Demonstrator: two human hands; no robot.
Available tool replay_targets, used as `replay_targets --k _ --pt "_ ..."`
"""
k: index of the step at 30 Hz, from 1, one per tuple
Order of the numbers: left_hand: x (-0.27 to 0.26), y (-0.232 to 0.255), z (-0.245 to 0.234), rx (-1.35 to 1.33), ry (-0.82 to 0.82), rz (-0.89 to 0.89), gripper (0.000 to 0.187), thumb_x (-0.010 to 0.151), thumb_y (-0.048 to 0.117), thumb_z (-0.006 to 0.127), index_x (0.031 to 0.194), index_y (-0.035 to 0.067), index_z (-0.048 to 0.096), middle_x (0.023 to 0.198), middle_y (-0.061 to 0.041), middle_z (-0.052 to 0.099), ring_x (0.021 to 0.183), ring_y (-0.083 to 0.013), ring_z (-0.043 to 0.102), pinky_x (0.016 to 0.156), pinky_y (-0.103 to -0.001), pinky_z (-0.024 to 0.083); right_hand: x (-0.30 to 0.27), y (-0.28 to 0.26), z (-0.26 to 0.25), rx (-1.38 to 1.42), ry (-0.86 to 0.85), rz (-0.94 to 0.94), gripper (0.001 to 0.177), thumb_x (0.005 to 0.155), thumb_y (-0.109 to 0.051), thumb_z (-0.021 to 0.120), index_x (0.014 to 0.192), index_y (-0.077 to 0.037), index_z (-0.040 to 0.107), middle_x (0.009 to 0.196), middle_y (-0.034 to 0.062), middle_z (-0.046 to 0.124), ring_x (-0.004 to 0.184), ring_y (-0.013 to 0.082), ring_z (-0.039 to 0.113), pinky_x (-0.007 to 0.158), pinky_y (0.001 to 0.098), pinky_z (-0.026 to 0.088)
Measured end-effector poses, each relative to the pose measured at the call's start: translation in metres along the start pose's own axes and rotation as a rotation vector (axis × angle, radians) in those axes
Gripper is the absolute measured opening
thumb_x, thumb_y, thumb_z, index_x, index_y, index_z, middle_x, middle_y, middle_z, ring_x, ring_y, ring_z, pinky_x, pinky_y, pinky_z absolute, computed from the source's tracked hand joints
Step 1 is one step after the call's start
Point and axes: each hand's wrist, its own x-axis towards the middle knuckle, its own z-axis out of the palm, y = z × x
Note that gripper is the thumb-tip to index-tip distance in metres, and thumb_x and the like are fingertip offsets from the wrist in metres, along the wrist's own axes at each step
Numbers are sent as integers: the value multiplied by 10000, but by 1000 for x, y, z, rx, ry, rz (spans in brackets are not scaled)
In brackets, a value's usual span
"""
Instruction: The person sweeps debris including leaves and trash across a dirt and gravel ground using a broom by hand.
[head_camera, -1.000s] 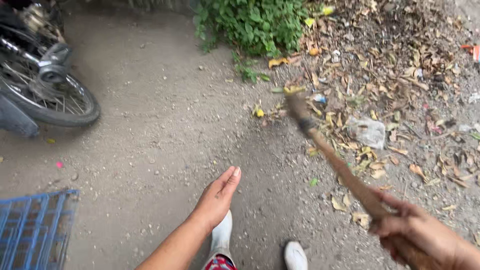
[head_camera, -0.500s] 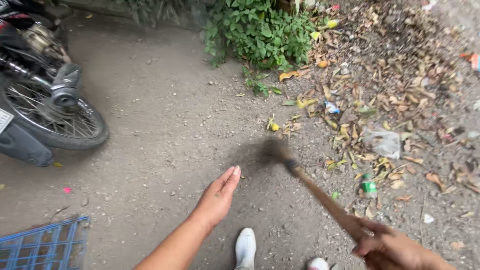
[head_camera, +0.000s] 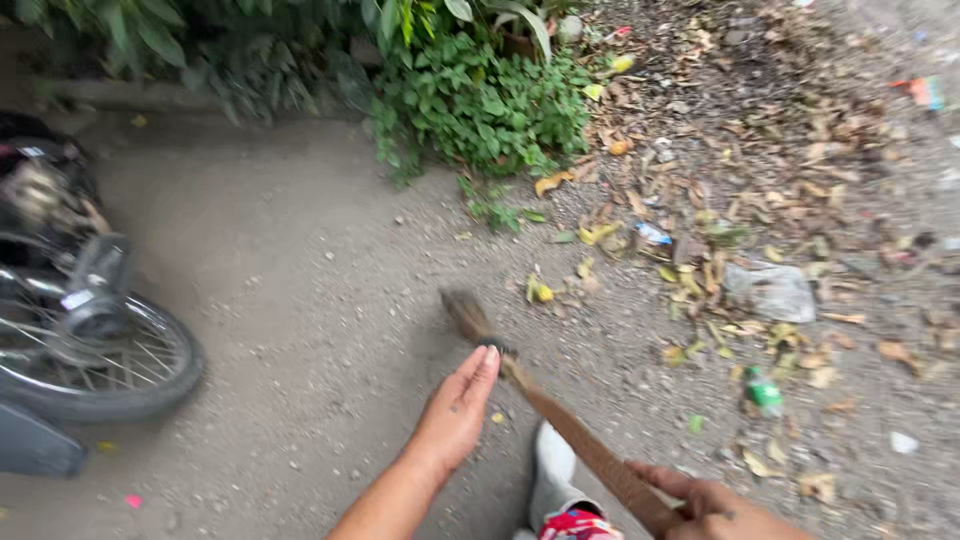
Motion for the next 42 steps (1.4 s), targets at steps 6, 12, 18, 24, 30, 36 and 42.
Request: replay_targets --k 6,12,18,24,30,36,42 --pt "69 32 -12 31 -25 6 755 949 583 464 1516 86 458 1581 -65 492 1482 -177 417 1190 -322 291 -14 13 -82 698 284 407 820 801 -16 728 1550 -191 441 836 89 676 684 202 650 647 357 516" --pt "117 65 27 70 -61 44 765 964 594 453 1522 70 448 1589 -71 474 1492 -187 405 1196 -317 283 -50 -95 -136 532 743 612 919 788 34 697 1611 -253 403 691 159 579 490 263 518 451 392 405" --pt "140 86 45 10 -200 -15 782 949 597 489 1518 64 429 1562 -93 526 1469 -189 464 1186 -316 320 -9 -136 -101 616 434 365 959 644 -7 754 1505 -259 415 569 46 495 337 162 379 329 315 284" --pt "162 115 16 108 -210 -14 771 938 607 467 1524 107 463 1553 -73 529 1461 -188 452 1175 -320 327 72 -96 -75 642 171 295 971 677 40 735 1565 -188 414 717 56 652 493 131 538 444 282 404" --pt "197 108 5 41 -281 43 757 950 579 487 1502 61 468 1573 -81 522 1477 -192 447 1185 -315 304 31 -126 -133 739 651 479 939 712 -9 743 1563 -244 424 656 142 583 452 259 547 416 395 420" --pt "242 108 -8 106 -383 34 754 958 574 493 1522 75 440 1557 -91 522 1469 -192 456 1183 -313 317 49 -199 -119 782 781 377 1040 668 25 724 1605 -258 370 622 153 582 393 243 501 365 379 388" --pt "295 138 -92 174 -388 11 750 940 573 501 1506 82 475 1540 -69 548 1454 -175 469 1171 -308 329 197 -268 -81 776 338 169 967 669 49 732 1547 -171 390 657 46 584 452 122 508 406 264 368"
